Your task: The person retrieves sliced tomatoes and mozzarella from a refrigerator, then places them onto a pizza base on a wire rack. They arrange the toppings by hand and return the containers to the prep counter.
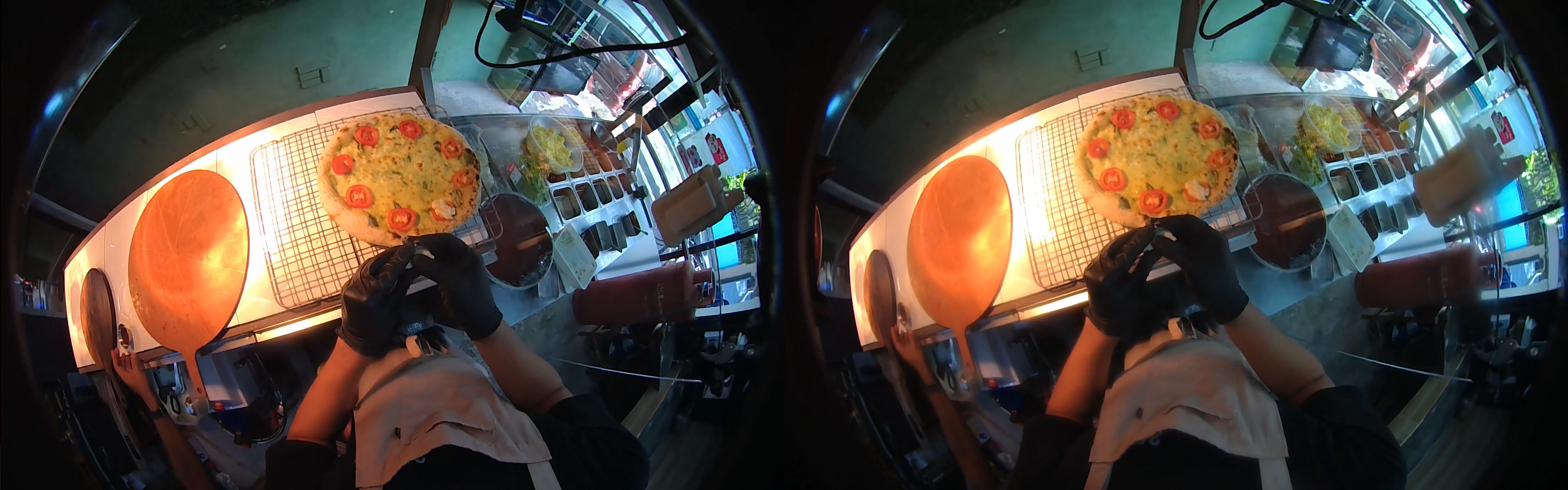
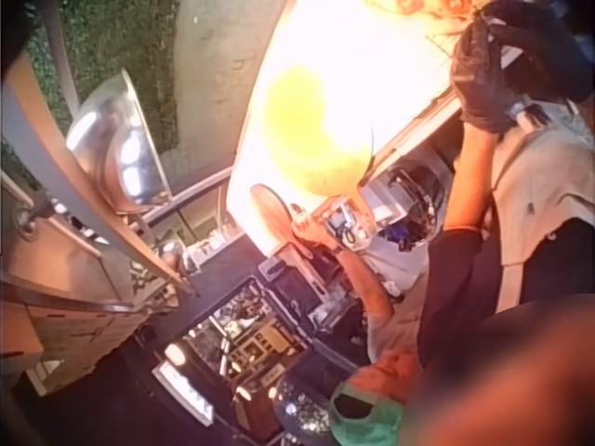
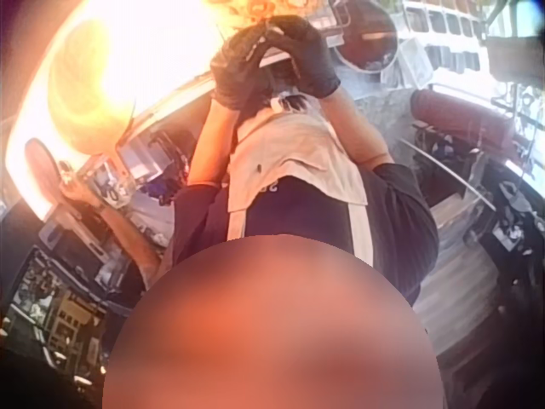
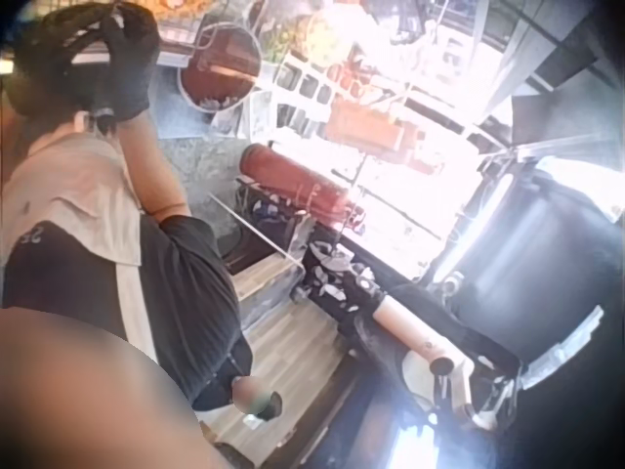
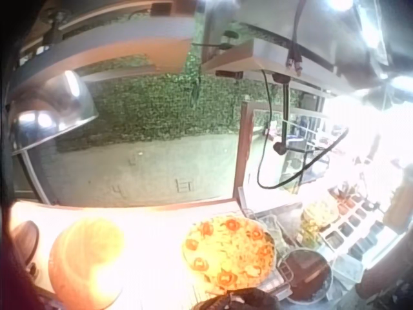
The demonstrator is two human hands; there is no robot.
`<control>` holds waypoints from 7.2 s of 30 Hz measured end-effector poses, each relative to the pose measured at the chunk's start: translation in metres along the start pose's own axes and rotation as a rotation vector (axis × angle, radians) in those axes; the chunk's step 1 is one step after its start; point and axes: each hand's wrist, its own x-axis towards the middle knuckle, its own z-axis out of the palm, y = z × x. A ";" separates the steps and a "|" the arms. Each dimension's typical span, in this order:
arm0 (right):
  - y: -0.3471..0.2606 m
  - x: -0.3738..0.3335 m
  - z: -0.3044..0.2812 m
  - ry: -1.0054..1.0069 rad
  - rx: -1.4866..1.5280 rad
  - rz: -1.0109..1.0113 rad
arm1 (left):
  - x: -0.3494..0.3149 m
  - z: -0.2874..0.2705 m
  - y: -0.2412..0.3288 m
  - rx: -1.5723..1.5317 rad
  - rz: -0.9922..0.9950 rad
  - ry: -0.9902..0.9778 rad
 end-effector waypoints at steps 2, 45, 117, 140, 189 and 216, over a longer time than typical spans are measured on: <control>0.000 0.002 0.002 0.040 0.186 0.142 | 0.000 0.001 0.001 0.058 0.009 0.029; 0.015 0.076 -0.011 0.027 -0.718 -0.444 | 0.025 -0.026 -0.047 -0.236 -0.462 0.210; 0.014 0.087 -0.015 -0.120 -0.864 -0.327 | 0.109 -0.015 -0.109 -0.030 -0.177 -0.382; 0.022 0.043 -0.016 -0.166 -1.148 -0.340 | 0.070 -0.024 -0.103 0.370 0.118 -0.403; 0.078 -0.210 -0.539 0.370 -0.296 0.144 | -0.072 0.187 0.309 -1.083 0.278 -1.124; 0.380 -0.011 -0.574 1.179 0.263 0.428 | -0.028 0.722 0.129 0.046 -0.353 -0.524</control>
